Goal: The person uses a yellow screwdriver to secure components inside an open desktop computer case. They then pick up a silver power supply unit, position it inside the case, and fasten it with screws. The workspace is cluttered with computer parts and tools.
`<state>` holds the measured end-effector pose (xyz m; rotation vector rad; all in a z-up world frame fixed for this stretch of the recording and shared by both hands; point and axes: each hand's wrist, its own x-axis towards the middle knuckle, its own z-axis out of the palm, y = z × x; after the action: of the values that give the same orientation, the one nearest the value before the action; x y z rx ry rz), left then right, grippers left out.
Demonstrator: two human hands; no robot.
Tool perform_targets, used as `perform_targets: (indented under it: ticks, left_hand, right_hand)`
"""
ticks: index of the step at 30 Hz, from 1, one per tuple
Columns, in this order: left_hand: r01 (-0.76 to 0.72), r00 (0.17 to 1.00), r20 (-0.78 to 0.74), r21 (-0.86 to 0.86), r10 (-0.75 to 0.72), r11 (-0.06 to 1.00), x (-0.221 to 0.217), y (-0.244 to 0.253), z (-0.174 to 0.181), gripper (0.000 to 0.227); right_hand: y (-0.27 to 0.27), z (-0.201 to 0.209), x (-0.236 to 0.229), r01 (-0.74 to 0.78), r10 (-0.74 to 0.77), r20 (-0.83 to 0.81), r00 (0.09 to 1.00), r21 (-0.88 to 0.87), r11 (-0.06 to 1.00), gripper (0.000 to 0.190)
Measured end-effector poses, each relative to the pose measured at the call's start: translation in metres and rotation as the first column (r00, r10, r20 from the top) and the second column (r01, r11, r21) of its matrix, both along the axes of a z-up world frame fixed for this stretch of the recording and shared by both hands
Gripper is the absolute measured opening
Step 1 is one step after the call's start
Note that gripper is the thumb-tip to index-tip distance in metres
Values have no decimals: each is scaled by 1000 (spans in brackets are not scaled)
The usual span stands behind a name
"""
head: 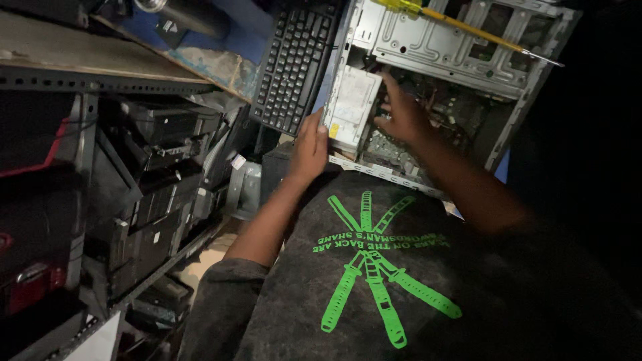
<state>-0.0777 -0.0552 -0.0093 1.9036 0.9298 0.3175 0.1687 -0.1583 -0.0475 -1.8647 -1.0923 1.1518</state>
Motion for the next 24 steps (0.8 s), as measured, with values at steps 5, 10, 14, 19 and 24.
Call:
perform_targets:
  ticks: [5, 10, 14, 19, 24]
  left_hand:
    - [39, 997, 69, -4, -39, 999, 1, 4, -3, 53]
    - [49, 997, 63, -50, -46, 998, -4, 1, -12, 57]
    - [55, 993, 102, 39, -59, 998, 3, 10, -21, 52]
    - [45, 994, 99, -4, -45, 999, -7, 2, -27, 47]
    - [50, 995, 85, -4, -50, 999, -6, 1, -24, 46]
  right_hand:
    - [1, -6, 7, -2, 7, -38, 999, 136, 991, 60]
    - [2, -23, 18, -10, 7, -100, 995, -32, 999, 48]
    - [8, -42, 29, -76, 123, -224, 967, 206, 976, 67]
    - [10, -73, 40, -89, 85, -119, 989, -34, 995, 49]
    - [33, -82, 38, 84, -166, -212, 963, -350, 933, 50]
